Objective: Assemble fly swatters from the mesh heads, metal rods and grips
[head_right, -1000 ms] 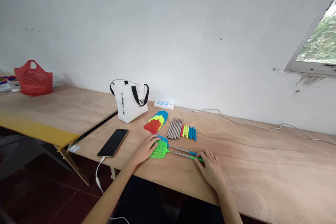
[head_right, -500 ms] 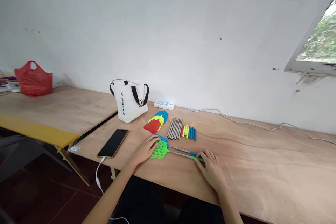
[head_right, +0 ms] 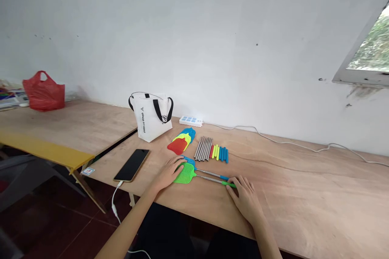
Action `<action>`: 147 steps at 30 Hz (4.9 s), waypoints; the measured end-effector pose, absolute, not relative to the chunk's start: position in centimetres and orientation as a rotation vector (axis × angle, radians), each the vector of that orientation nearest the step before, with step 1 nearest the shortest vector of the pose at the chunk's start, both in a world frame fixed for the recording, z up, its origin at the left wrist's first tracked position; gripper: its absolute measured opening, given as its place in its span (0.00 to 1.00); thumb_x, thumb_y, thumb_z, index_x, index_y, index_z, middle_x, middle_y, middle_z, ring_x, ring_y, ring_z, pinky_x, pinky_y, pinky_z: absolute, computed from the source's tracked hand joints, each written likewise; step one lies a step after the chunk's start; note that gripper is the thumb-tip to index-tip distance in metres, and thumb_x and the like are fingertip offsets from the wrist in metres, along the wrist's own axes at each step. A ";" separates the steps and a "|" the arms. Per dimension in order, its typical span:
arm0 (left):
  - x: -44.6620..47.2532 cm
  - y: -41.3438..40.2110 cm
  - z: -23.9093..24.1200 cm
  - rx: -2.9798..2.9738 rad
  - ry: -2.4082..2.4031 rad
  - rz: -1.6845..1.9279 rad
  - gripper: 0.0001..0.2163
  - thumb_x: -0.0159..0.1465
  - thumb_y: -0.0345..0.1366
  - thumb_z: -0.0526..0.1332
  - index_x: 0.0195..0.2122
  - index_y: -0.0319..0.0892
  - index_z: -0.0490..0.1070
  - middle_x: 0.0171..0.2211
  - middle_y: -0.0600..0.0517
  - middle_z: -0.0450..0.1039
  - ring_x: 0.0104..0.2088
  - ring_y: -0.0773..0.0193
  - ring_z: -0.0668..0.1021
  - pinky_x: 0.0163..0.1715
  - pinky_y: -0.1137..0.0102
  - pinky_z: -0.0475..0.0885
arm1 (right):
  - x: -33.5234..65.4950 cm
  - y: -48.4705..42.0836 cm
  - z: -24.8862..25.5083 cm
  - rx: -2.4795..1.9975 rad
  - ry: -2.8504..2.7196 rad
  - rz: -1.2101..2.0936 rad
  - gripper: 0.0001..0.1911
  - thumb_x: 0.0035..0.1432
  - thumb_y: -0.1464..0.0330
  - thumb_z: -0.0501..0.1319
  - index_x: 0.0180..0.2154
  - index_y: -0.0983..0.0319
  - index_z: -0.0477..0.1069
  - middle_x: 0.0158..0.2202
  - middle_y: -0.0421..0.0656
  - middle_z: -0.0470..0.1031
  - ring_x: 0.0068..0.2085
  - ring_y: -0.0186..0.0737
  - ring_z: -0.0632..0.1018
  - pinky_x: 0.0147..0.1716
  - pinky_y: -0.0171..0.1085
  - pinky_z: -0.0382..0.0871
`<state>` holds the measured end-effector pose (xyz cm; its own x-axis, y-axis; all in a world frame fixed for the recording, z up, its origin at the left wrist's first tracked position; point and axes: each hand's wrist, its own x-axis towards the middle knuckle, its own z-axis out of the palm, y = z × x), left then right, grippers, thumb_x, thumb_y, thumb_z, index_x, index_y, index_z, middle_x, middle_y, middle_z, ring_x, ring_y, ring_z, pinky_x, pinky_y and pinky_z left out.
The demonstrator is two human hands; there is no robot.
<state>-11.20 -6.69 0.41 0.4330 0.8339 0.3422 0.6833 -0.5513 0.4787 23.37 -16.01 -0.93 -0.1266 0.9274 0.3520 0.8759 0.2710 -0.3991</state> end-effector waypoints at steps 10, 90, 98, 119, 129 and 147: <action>-11.2 -6.6 0.6 2.417 1.337 0.767 0.16 0.74 0.40 0.48 0.57 0.49 0.70 0.61 0.50 0.68 0.62 0.55 0.70 0.64 0.54 0.68 | 23.2 -16.2 -0.8 -1.608 -2.018 0.110 0.16 0.71 0.53 0.50 0.45 0.51 0.71 0.48 0.42 0.75 0.50 0.47 0.75 0.51 0.48 0.66; -11.4 -5.8 -1.0 2.413 1.552 0.879 0.18 0.74 0.45 0.48 0.57 0.46 0.69 0.57 0.45 0.69 0.59 0.51 0.71 0.61 0.52 0.67 | 23.6 -15.9 -2.2 -1.736 -1.981 -0.162 0.20 0.69 0.52 0.49 0.54 0.51 0.69 0.56 0.44 0.74 0.55 0.50 0.75 0.57 0.52 0.65; -11.4 -5.8 -0.7 2.400 1.553 0.850 0.18 0.74 0.45 0.48 0.57 0.45 0.68 0.58 0.45 0.69 0.60 0.50 0.70 0.62 0.51 0.66 | 23.7 -15.8 -2.4 -1.742 -1.982 -0.104 0.21 0.70 0.50 0.49 0.55 0.53 0.68 0.57 0.44 0.73 0.57 0.51 0.74 0.58 0.53 0.63; -11.4 -5.8 -0.8 2.426 1.559 0.860 0.19 0.74 0.46 0.47 0.57 0.45 0.68 0.58 0.44 0.69 0.60 0.52 0.70 0.61 0.53 0.67 | 23.8 -15.7 -2.6 -1.748 -1.992 -0.146 0.22 0.70 0.51 0.48 0.55 0.53 0.69 0.57 0.44 0.74 0.57 0.50 0.74 0.58 0.52 0.64; -11.3 -5.9 -0.6 2.410 1.575 0.827 0.18 0.74 0.44 0.48 0.57 0.44 0.68 0.58 0.45 0.68 0.60 0.51 0.70 0.62 0.52 0.66 | 23.8 -15.7 -2.4 -1.754 -1.995 -0.121 0.22 0.71 0.51 0.48 0.54 0.53 0.69 0.57 0.44 0.74 0.56 0.51 0.74 0.58 0.53 0.63; -11.4 -5.8 -0.8 2.409 1.557 0.837 0.18 0.74 0.45 0.47 0.57 0.45 0.68 0.58 0.45 0.68 0.60 0.52 0.70 0.62 0.52 0.66 | 23.7 -15.7 -2.4 -1.746 -2.001 -0.115 0.22 0.71 0.51 0.47 0.55 0.53 0.68 0.57 0.44 0.73 0.57 0.51 0.74 0.58 0.53 0.63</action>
<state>-11.40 -5.82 -0.80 0.3041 0.8782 0.3692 0.7927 -0.4482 0.4131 23.75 -15.74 -2.44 -0.0720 0.9122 0.4034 0.9523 0.1832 -0.2441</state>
